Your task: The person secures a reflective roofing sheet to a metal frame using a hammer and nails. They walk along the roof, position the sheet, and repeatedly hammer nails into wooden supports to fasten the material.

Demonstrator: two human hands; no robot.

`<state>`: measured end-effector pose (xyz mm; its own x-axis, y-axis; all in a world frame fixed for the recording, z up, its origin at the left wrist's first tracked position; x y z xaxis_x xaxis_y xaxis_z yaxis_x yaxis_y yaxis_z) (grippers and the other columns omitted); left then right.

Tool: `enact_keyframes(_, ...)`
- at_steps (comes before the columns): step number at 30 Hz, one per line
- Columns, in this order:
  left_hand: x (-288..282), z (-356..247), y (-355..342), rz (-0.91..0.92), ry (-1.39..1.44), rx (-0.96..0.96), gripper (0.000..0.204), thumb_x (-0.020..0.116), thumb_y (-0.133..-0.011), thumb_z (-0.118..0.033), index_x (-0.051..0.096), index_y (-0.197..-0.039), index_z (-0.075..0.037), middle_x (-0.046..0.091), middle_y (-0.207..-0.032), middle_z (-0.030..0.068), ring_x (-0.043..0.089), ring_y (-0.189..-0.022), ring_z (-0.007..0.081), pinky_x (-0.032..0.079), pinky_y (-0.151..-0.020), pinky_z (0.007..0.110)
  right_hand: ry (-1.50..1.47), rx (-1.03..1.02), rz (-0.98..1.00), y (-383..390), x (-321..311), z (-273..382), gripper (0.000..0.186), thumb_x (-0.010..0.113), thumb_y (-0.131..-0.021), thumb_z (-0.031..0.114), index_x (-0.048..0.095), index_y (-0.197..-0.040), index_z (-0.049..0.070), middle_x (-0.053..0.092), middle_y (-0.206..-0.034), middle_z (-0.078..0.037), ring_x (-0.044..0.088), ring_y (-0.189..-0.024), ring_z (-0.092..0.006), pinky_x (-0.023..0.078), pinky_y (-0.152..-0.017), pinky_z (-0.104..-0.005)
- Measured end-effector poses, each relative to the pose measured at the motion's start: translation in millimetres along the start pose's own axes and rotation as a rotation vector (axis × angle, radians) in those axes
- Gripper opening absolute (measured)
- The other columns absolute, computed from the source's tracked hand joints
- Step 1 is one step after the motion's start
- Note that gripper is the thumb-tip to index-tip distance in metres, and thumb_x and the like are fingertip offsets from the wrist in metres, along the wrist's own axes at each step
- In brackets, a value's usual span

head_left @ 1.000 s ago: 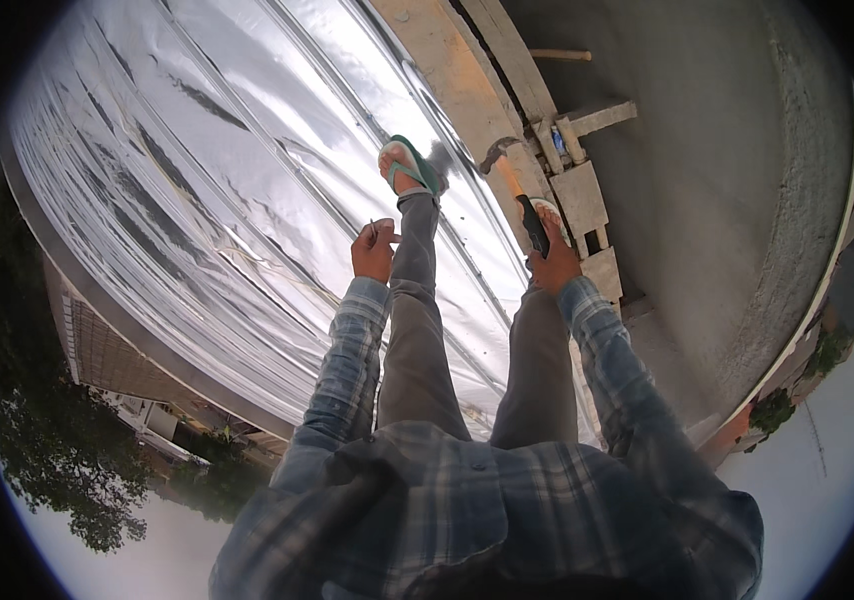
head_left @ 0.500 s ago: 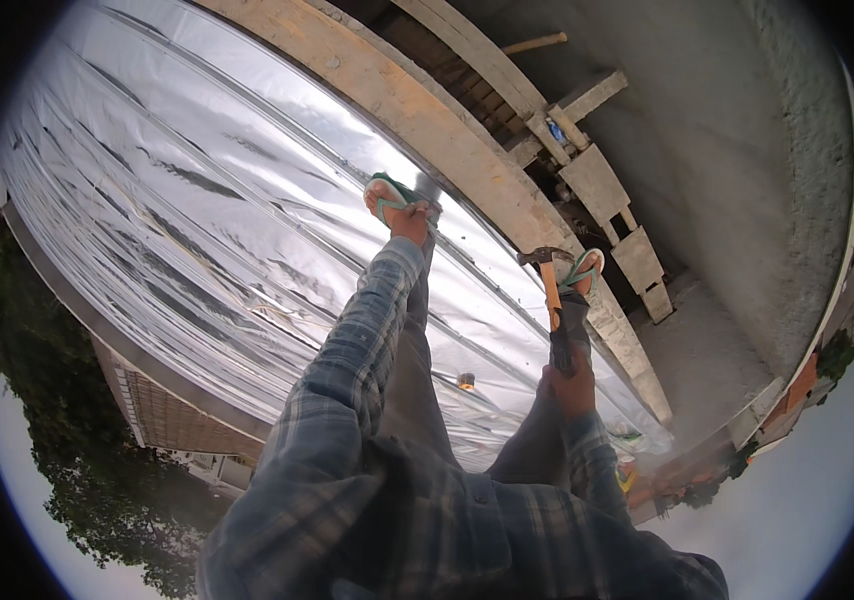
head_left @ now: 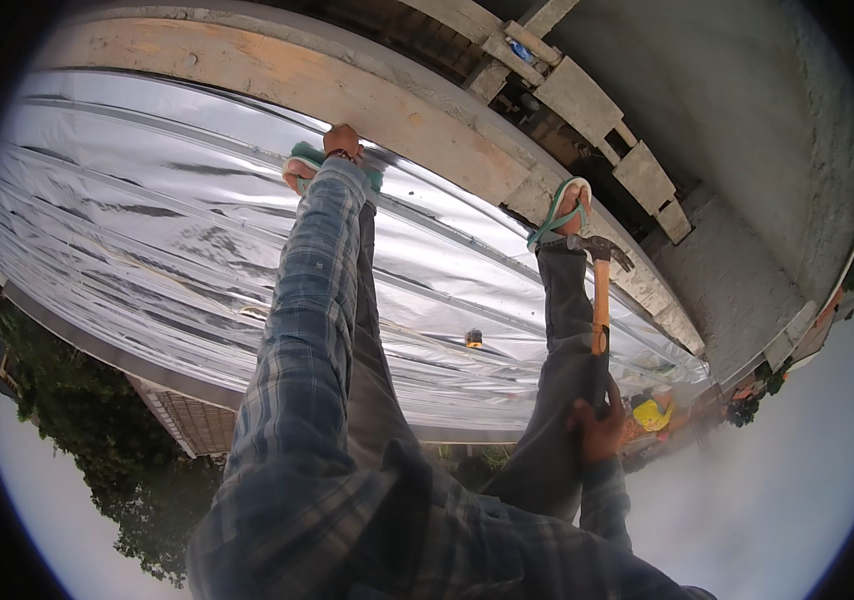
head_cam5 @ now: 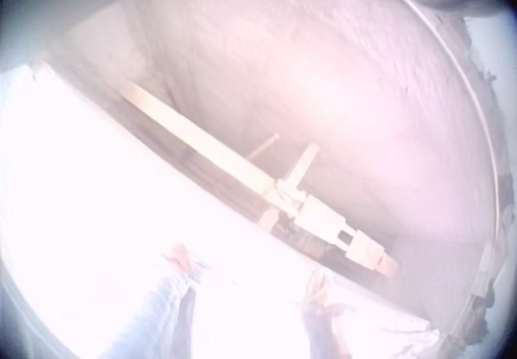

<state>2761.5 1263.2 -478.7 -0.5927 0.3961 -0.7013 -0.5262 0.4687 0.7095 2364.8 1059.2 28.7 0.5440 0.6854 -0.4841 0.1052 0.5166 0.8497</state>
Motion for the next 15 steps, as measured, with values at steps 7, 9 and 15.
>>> enact_keyframes(7,-1,9,7,0.096,0.083,-0.162,0.018,0.071,-0.071,-0.027,0.070,-0.083,-0.014,0.067,-0.088,0.0070,0.063,-0.088,0.0199,0.051,-0.075,0.031,-0.084,-0.040,-0.029,-6,-18,-1,0.054,0.061,-0.076,0.003,0.039,-0.125,-0.002,0.058,-0.080,-0.009,0.053,-0.054,-0.0123,0.045,-0.048,-0.0244)
enact_keyframes(9,-16,-17,8,0.045,0.039,-0.178,0.017,0.067,-0.074,-0.026,0.070,-0.082,-0.012,0.067,-0.088,0.0072,0.062,-0.091,0.0209,0.050,-0.078,0.032,-0.041,-0.079,-0.058,-1,-27,-11,0.055,0.062,-0.075,0.005,0.039,-0.125,-0.002,0.058,-0.079,-0.009,0.053,-0.053,-0.0119,0.044,-0.048,-0.0239)
enact_keyframes(15,-26,8,48,-0.128,0.292,-0.306,0.019,0.057,-0.081,-0.027,0.066,-0.090,-0.012,0.066,-0.091,0.0075,0.061,-0.088,0.0234,0.050,-0.075,0.035,-0.071,-0.132,0.016,-2,-21,16,0.054,0.064,-0.074,0.009,0.042,-0.122,-0.002,0.057,-0.075,-0.007,0.052,-0.051,-0.0119,0.043,-0.047,-0.0237)
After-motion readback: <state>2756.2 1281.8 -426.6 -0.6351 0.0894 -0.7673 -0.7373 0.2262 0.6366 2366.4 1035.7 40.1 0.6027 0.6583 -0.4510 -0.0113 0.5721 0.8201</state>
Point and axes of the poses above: each hand's wrist, its own y-axis away from the middle knuckle, its own x-axis out of the palm, z = x × y, the point moved 9 cm from there along -y, towards the middle knuckle
